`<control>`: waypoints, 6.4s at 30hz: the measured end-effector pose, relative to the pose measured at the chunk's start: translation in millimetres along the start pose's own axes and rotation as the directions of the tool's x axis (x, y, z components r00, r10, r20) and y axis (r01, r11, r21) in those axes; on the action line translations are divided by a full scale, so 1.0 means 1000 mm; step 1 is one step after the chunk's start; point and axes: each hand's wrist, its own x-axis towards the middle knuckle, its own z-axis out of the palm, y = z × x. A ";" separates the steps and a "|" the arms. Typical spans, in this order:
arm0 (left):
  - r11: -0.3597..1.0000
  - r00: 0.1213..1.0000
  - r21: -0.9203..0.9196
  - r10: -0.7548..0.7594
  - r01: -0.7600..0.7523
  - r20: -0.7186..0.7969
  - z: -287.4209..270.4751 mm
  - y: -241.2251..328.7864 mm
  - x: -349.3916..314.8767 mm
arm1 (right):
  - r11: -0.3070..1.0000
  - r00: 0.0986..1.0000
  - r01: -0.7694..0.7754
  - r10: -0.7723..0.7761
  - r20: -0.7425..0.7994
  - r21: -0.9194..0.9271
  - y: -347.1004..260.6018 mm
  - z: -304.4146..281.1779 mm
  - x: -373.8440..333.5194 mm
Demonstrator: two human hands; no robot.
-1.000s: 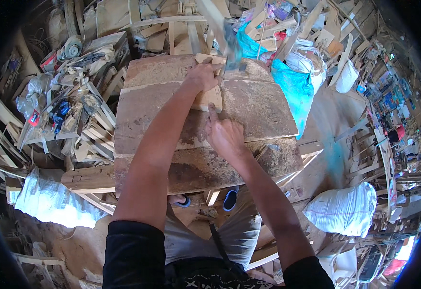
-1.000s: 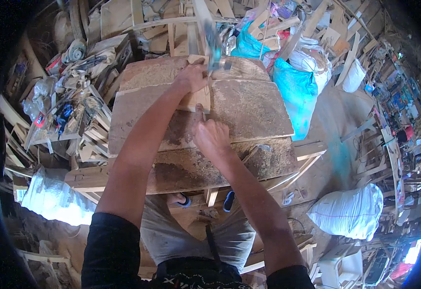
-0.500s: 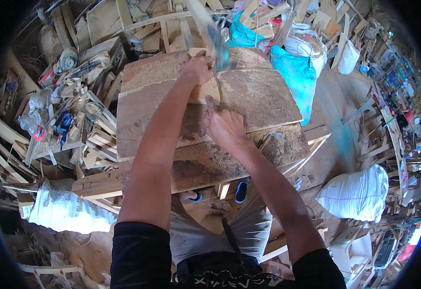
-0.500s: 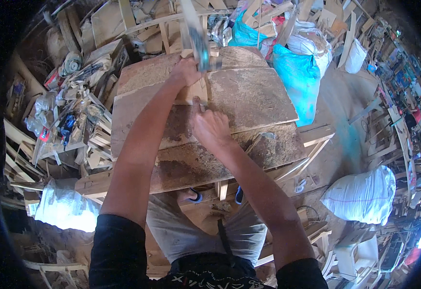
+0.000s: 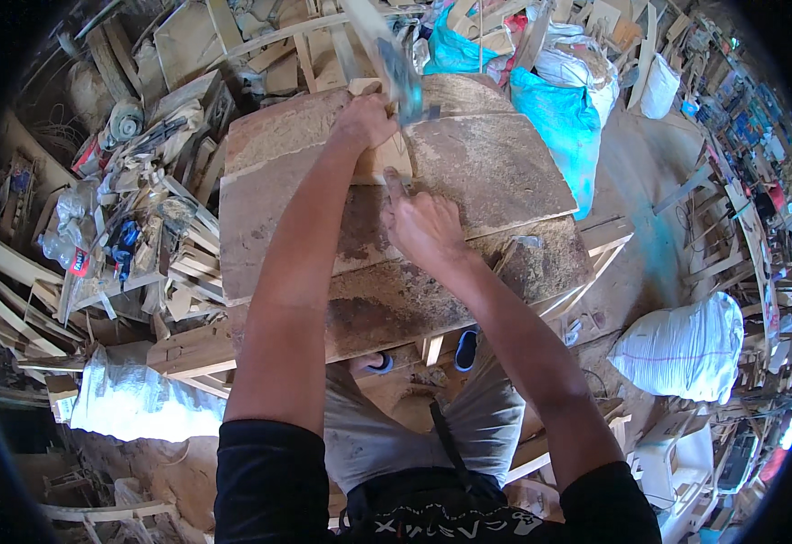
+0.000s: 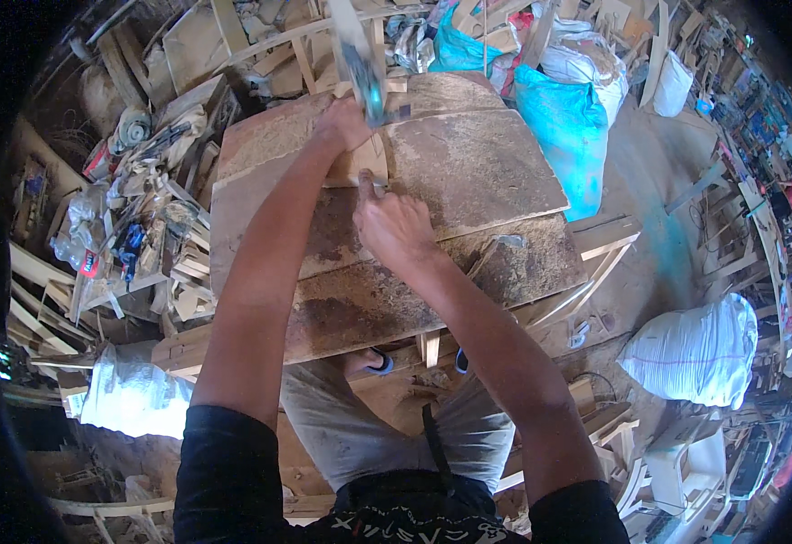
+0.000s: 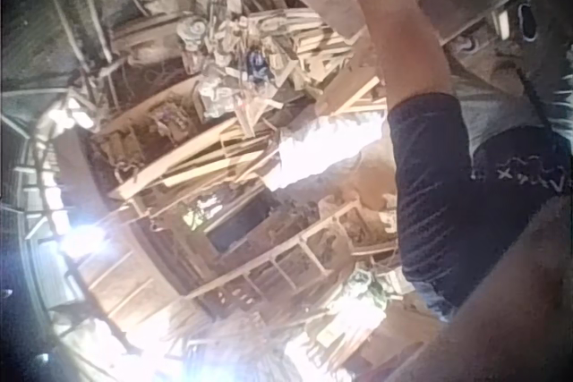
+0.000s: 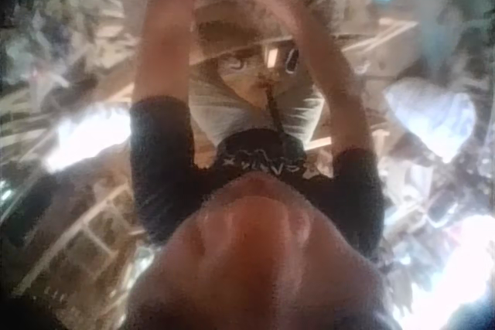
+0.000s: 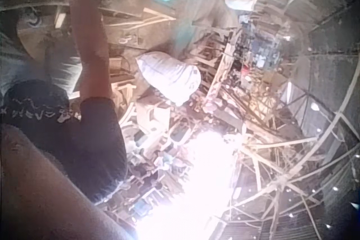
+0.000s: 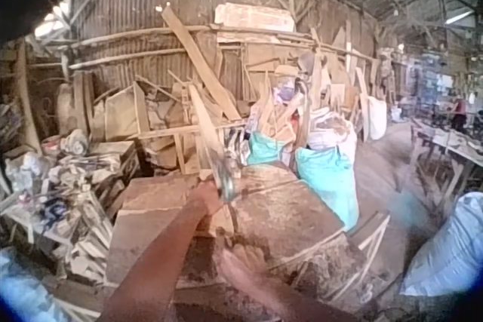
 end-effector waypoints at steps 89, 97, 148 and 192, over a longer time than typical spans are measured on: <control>0.969 1.000 0.246 0.025 -0.026 0.007 0.001 -0.026 0.038 | 0.994 0.999 -0.005 0.010 -0.042 0.107 -0.031 0.017 0.034; 0.997 0.996 -0.022 -0.068 0.067 -0.053 -0.009 -0.005 0.019 | 0.989 0.993 -0.117 0.119 -0.013 0.090 -0.030 0.026 0.041; 0.914 0.912 0.210 0.381 -0.347 -0.151 -0.056 -0.024 -0.336 | 0.929 0.999 0.038 -0.024 -0.040 0.369 -0.034 -0.014 -0.029; 0.940 0.825 -0.341 -0.205 0.016 -0.527 0.015 0.018 -0.194 | 0.961 0.965 0.261 -0.260 -0.027 0.090 0.003 -0.040 -0.205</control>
